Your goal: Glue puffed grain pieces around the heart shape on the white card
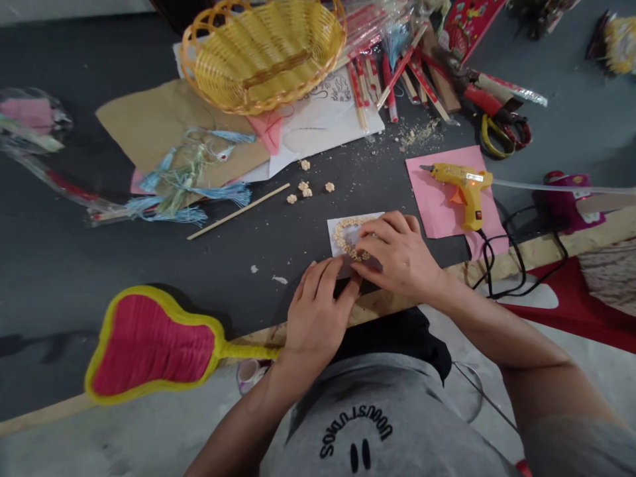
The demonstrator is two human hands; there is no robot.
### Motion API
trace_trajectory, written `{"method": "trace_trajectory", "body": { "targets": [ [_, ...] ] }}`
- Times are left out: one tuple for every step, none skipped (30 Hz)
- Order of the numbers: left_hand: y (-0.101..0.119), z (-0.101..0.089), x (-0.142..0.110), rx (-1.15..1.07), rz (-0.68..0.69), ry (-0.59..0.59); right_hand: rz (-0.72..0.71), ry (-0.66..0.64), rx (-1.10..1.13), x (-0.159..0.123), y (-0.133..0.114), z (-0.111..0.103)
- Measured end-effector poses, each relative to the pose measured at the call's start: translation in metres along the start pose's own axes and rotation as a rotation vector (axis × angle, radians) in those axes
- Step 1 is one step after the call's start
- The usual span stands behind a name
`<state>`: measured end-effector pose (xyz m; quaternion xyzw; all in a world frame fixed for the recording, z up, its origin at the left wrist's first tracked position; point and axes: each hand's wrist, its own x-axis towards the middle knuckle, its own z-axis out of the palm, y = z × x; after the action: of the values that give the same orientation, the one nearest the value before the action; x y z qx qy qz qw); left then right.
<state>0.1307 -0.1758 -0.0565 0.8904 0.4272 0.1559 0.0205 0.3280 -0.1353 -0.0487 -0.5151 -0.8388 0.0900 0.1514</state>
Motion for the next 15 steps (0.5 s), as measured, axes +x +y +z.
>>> {"method": "trace_trajectory", "body": {
  "targets": [
    [0.0,0.0,0.0,0.0,0.001,-0.005,0.0,0.004,0.002,0.0,0.0,0.0],
    [0.0,-0.001,0.001,0.0,0.002,-0.009,-0.002,0.009,0.003,-0.001,0.0,0.001],
    [0.0,-0.001,0.001,-0.002,0.004,-0.012,-0.004,0.015,0.004,-0.001,-0.001,0.001],
    [0.0,-0.002,0.001,-0.005,0.005,-0.015,-0.007,0.021,0.005,-0.001,-0.001,0.002],
    [0.0,-0.002,0.002,-0.007,0.006,-0.018,-0.01,0.026,0.007,-0.001,0.0,0.002],
    [0.0,-0.003,0.002,-0.009,0.008,-0.02,-0.013,0.031,0.009,-0.001,0.0,0.001],
    [0.0,-0.003,0.002,-0.009,0.008,-0.025,-0.014,0.036,0.01,-0.001,0.0,0.0],
    [0.0,-0.003,0.002,-0.009,0.007,-0.029,-0.014,0.04,0.013,-0.002,0.001,-0.001],
    [-0.001,-0.004,0.002,-0.009,0.004,-0.035,-0.009,0.048,0.017,-0.003,0.002,-0.003],
    [-0.001,-0.004,0.002,-0.01,0.001,-0.04,0.003,0.055,0.021,-0.005,0.003,-0.006],
    [-0.001,-0.004,0.002,-0.013,-0.003,-0.047,0.023,0.065,0.029,-0.007,0.004,-0.009],
    [-0.001,-0.005,0.003,-0.018,-0.008,-0.053,0.052,0.078,0.042,-0.009,0.005,-0.012],
    [-0.001,-0.005,0.003,-0.024,-0.01,-0.06,0.084,0.096,0.061,-0.013,0.005,-0.014],
    [-0.001,-0.005,0.003,-0.03,-0.012,-0.069,0.115,0.115,0.084,-0.017,0.005,-0.016],
    [-0.002,-0.005,0.003,-0.035,-0.012,-0.077,0.138,0.135,0.11,-0.021,0.005,-0.016]
  ]
}}
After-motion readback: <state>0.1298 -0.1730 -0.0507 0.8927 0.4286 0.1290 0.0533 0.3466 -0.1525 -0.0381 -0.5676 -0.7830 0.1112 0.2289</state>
